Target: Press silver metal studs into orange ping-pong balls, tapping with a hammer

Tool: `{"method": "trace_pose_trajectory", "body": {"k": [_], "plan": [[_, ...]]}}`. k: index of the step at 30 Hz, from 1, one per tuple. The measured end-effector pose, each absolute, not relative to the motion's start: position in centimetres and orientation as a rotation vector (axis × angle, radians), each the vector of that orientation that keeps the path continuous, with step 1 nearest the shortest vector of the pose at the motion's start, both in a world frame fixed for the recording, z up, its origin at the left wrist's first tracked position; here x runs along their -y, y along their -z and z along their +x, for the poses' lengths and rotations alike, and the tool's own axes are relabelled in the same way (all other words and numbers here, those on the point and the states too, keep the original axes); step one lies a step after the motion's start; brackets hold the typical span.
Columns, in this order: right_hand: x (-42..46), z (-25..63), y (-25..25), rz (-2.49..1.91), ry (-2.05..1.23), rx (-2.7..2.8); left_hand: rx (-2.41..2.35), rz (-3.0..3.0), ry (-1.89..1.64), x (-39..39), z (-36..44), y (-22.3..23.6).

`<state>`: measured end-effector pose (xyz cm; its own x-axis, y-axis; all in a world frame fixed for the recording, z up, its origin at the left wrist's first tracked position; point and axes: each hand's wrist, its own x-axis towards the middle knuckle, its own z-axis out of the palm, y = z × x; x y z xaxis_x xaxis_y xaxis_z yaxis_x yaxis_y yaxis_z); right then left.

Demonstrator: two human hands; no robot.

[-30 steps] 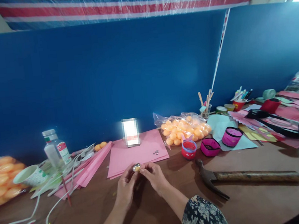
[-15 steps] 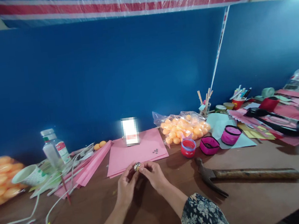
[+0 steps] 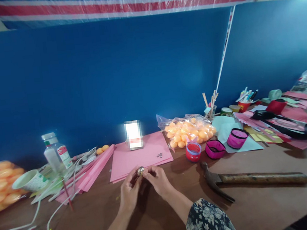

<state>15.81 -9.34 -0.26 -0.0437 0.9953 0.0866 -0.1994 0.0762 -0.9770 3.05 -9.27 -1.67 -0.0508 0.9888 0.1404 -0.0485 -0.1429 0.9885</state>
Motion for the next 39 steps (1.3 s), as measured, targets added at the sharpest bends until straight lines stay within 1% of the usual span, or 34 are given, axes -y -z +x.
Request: {"method": "trace_pose_trajectory", "body": {"k": [23, 39], "plan": [[9.23, 15.89, 0.61, -0.945, -1.287, 1.166, -1.163, 1.347, -1.345, 9.10, 2.83, 2.03], [9.25, 15.97, 0.69, -0.981, -1.237, 1.240, -1.174, 1.368, -1.358, 9.11, 2.75, 1.91]]}}
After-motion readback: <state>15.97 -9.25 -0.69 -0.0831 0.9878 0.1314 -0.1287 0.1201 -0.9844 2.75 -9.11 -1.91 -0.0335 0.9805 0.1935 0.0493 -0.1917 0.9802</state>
